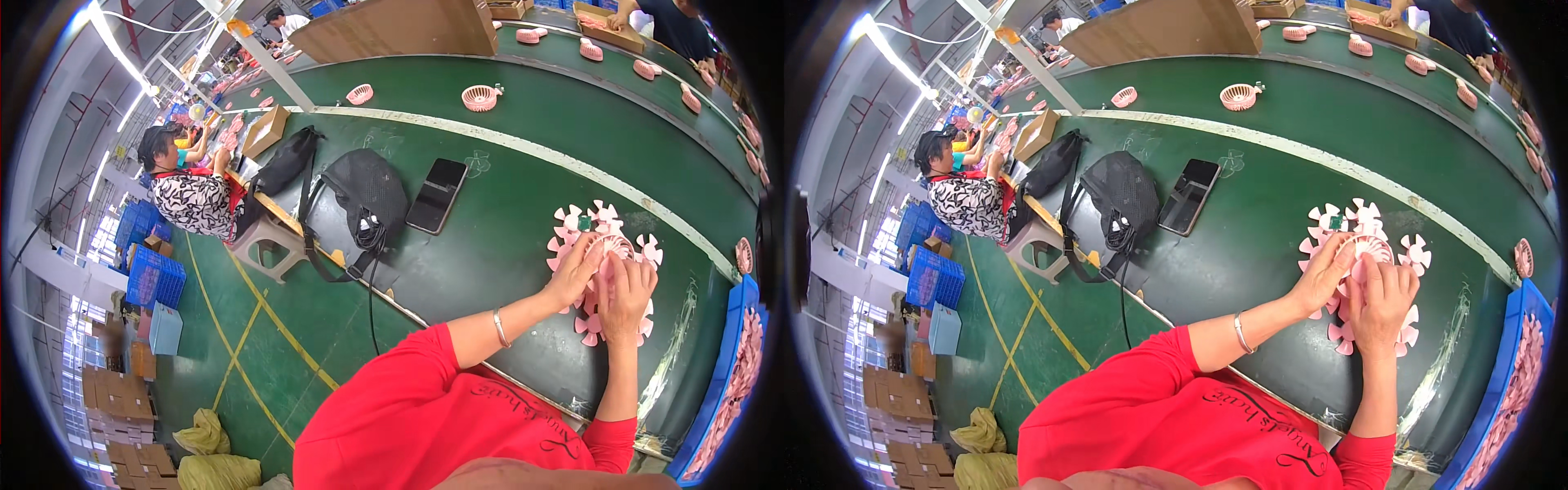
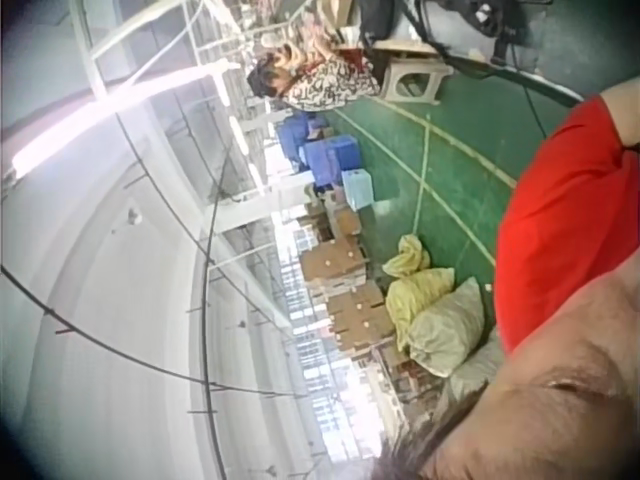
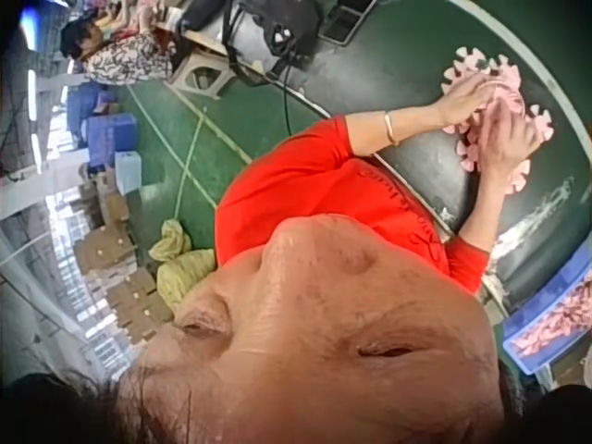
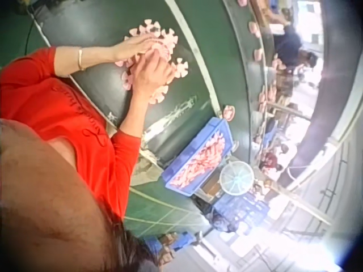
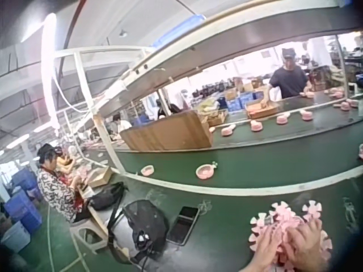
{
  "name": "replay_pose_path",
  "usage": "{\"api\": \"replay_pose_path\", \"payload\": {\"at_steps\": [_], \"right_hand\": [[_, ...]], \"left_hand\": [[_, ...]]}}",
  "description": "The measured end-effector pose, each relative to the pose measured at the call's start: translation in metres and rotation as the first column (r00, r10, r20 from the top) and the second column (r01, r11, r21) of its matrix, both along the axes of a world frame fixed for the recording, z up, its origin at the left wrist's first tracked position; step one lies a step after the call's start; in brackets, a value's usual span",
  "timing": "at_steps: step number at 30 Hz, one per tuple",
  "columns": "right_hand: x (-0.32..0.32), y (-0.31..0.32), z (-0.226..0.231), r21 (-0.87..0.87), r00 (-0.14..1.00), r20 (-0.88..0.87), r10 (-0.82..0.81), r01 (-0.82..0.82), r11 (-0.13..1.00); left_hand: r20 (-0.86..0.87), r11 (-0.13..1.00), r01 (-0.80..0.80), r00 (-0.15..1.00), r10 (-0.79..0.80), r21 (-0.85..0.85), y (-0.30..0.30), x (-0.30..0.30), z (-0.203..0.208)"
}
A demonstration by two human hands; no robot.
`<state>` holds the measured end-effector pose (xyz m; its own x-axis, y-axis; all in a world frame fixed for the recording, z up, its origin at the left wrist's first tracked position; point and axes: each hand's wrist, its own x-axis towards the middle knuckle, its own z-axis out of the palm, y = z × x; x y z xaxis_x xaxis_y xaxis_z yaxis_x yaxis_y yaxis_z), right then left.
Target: The person assembles small portable fans by taking fan blades and casings, attaching the blades into the casings by hand, and placing the assembled units onto the conveyor belt.
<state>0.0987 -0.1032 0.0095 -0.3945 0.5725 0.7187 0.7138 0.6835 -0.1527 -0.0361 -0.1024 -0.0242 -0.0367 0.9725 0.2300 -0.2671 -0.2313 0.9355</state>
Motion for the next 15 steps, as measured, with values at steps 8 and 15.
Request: {"api": "replay_pose_path", "payload": {"at_steps": [8,15], "right_hand": [[0.002,0.003,0.0,0.112,0.99,-0.059,-0.128,0.134,0.985],[0.016,0.011,-0.019,-0.599,0.813,-0.553,-0.182,-0.236,0.765]], "left_hand": [[-0.124,0.999,-0.04,0.992,0.036,-0.029,0.001,0.0,0.003],[-0.078,0.998,0.041,0.996,-0.044,-0.037,-0.003,0.003,0.003]]}}
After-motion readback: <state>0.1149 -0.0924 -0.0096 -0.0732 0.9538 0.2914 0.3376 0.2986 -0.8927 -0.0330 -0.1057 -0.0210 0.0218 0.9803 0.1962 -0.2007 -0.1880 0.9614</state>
